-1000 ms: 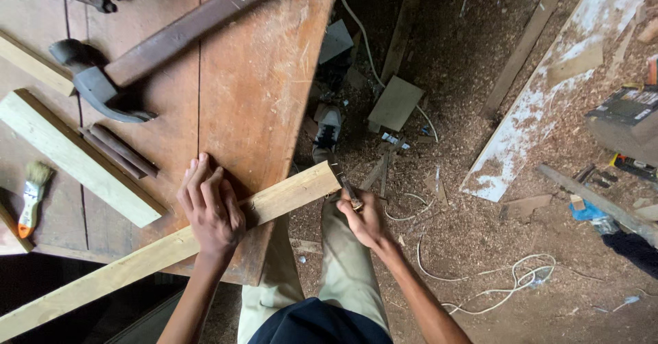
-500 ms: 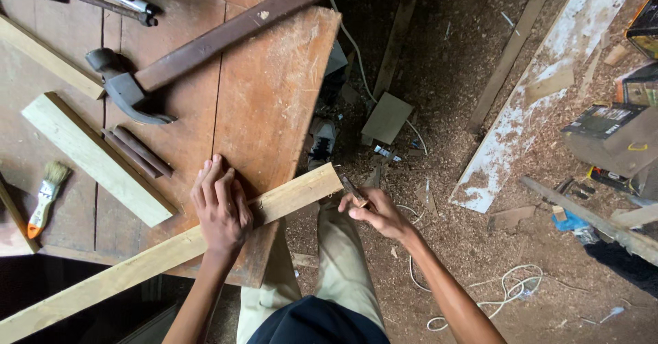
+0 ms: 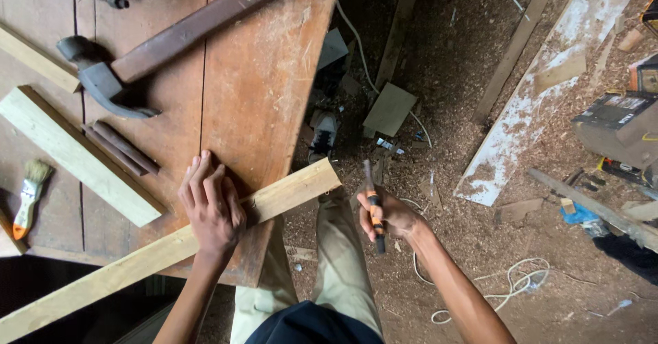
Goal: The person uses pliers to grip and pull nails from a wooden plank, then uses a hammer to tap the nails flush with the wood surface. The person repeats this process on multiple nails along the plank.
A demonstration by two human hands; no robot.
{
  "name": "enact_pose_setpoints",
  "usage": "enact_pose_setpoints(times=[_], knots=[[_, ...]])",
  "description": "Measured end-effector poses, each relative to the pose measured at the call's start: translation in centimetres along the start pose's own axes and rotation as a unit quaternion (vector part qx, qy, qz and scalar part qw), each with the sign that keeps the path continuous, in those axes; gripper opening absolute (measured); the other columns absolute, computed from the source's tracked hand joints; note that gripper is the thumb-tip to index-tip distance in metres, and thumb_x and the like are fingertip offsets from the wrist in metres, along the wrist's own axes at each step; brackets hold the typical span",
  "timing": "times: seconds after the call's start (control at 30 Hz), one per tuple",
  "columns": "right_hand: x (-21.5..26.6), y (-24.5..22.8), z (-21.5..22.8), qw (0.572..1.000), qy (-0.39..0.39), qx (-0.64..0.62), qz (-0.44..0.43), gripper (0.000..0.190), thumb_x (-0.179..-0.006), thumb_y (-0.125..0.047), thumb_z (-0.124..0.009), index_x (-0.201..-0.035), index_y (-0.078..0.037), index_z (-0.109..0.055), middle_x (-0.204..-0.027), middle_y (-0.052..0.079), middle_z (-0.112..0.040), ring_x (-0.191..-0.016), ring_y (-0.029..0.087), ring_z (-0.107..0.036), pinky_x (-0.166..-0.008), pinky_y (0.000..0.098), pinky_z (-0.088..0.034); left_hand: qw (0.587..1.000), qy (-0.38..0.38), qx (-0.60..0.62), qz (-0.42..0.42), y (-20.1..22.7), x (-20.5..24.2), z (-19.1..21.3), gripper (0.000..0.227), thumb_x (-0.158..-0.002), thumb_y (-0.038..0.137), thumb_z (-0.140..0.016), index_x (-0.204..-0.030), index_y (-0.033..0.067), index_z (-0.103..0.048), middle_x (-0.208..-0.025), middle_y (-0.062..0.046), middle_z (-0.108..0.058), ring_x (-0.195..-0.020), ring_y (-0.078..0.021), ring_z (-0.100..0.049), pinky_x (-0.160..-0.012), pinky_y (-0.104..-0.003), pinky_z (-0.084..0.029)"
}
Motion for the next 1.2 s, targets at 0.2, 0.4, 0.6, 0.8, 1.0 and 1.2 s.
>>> enact_pose_setpoints(times=[0.2, 0.4, 0.6, 0.8, 1.0, 1.2], knots=[[1.2, -1.1, -1.6, 0.933, 0.175, 0.305, 0.080, 0.034, -0.089, -0.030, -0.081, -0.077, -0.014, -0.053, -0.063, 0.007, -0.066, -0.055, 0.018, -0.072, -0.051, 0.0313, -0.060, 1.000, -0.001, 0.003, 0.003, -0.2, 0.8, -0.1, 0.024, -0.102, 0.002, -0.057, -0.124, -0.0051, -0.062, -0.151, -0.024, -0.053, -0.143, -0.0426, -0.048, -0.122, -0.051, -0.036], [3.9, -1.4, -3.4, 0.736, 0.348, 0.569, 0.116, 0.017, -0.090, -0.023, -0.071, -0.089, -0.011, -0.059, -0.070, 0.004, -0.060, -0.054, 0.013, -0.055, -0.051, 0.0327, -0.051, 1.000, 0.001, 0.005, 0.003, 0.0, 0.4, 0.0, 0.026, -0.099, 0.002, -0.056, -0.123, -0.0039, -0.061, -0.151, -0.024, -0.053, -0.143, -0.0438, -0.047, -0.122, -0.051, -0.035], [6.1, -0.3, 0.0, 0.791, 0.486, 0.371, 0.014, 0.027, -0.107, -0.027, -0.042, -0.112, -0.007, -0.059, -0.079, 0.007, -0.058, -0.060, 0.013, -0.056, -0.053, 0.0318, -0.051, 1.000, 0.007, 0.012, 0.003, -0.1, 0.2, 0.1, 0.024, -0.101, 0.003, -0.056, -0.123, -0.0032, -0.061, -0.151, -0.023, -0.054, -0.142, -0.0417, -0.048, -0.122, -0.051, -0.035], [6.5, -1.3, 0.7, 0.811, 0.444, 0.380, -0.036, 0.036, -0.107, -0.017, -0.043, -0.137, -0.002, -0.057, -0.100, 0.007, -0.072, -0.081, 0.020, -0.073, -0.073, 0.0377, -0.061, 1.000, 0.013, 0.016, -0.009, -0.1, 0.2, 0.5, 0.024, -0.101, 0.004, -0.055, -0.123, -0.0035, -0.061, -0.151, -0.024, -0.053, -0.143, -0.0420, -0.047, -0.123, -0.050, -0.036], [6.3, -2.3, -1.3, 0.841, 0.478, 0.251, 0.025, 0.040, -0.109, -0.011, -0.038, -0.146, 0.000, -0.048, -0.132, 0.017, -0.064, -0.119, 0.029, -0.066, -0.097, 0.0496, -0.059, 0.999, 0.020, 0.026, -0.009, -0.3, 0.3, 0.5, 0.024, -0.100, 0.004, -0.058, -0.123, -0.0027, -0.061, -0.149, -0.023, -0.054, -0.142, -0.0413, -0.048, -0.122, -0.050, -0.036], [5.4, -3.1, -2.1, 0.863, 0.433, 0.260, 0.027, 0.048, -0.101, -0.002, -0.033, -0.148, -0.006, -0.041, -0.144, 0.018, -0.058, -0.136, 0.031, -0.055, -0.112, 0.0501, -0.046, 0.999, 0.018, 0.029, -0.006, -0.4, 0.3, 0.3, 0.025, -0.100, 0.003, -0.059, -0.124, -0.0030, -0.061, -0.149, -0.023, -0.054, -0.141, -0.0415, -0.049, -0.120, -0.050, -0.036]])
Point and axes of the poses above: each hand's wrist, its own x-axis away from the middle knuckle, its own z-axis out of the back of the hand, y = z × x, the point moved 6 cm from there along -x, towards the middle knuckle
